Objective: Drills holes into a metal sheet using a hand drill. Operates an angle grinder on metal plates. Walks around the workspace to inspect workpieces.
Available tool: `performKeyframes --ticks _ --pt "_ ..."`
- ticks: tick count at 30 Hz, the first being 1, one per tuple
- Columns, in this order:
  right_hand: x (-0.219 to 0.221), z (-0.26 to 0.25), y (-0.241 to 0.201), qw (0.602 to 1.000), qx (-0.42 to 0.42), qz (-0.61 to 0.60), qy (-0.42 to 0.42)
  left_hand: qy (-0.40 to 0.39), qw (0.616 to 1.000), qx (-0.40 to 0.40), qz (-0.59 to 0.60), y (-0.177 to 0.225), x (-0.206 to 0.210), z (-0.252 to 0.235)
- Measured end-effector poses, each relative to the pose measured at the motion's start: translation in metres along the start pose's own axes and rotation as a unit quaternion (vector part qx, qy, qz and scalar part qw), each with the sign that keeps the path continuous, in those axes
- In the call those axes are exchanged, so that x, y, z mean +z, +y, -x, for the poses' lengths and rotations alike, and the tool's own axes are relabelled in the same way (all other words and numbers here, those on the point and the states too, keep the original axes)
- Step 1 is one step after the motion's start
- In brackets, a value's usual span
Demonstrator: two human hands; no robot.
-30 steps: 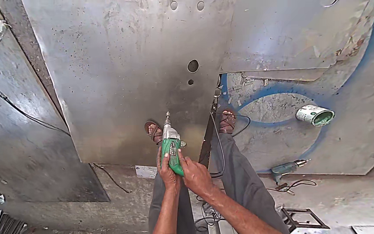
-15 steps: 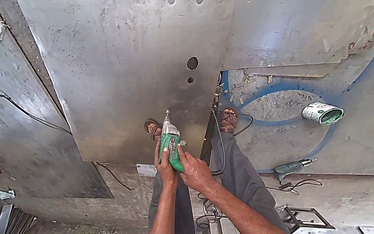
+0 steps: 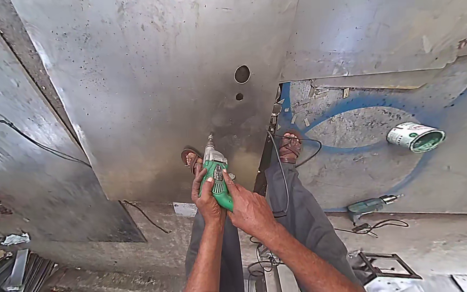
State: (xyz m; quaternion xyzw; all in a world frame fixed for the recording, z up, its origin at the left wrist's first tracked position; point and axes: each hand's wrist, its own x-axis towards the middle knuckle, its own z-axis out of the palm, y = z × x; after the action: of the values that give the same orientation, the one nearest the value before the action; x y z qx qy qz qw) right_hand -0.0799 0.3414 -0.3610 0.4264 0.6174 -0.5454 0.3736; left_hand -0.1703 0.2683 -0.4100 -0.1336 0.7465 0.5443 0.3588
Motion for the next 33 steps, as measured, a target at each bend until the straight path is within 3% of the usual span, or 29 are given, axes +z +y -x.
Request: performKeyframes --ticks 7,14,33 --pt "0.002 -0.013 0.001 0.998 -0.003 0.052 -0.016 0.063 0.993 -0.079 0.066 -0.007 -0.004 0.000" --pt "0.001 -0.019 -0.008 1.000 0.008 0.013 -0.015 0.046 0.999 -0.010 -0.013 0.001 0.007 -0.013" --pt "-0.008 -0.023 -0.019 0.998 0.055 0.001 -0.025 0.091 0.993 -0.046 -0.065 0.010 0.021 -0.025"
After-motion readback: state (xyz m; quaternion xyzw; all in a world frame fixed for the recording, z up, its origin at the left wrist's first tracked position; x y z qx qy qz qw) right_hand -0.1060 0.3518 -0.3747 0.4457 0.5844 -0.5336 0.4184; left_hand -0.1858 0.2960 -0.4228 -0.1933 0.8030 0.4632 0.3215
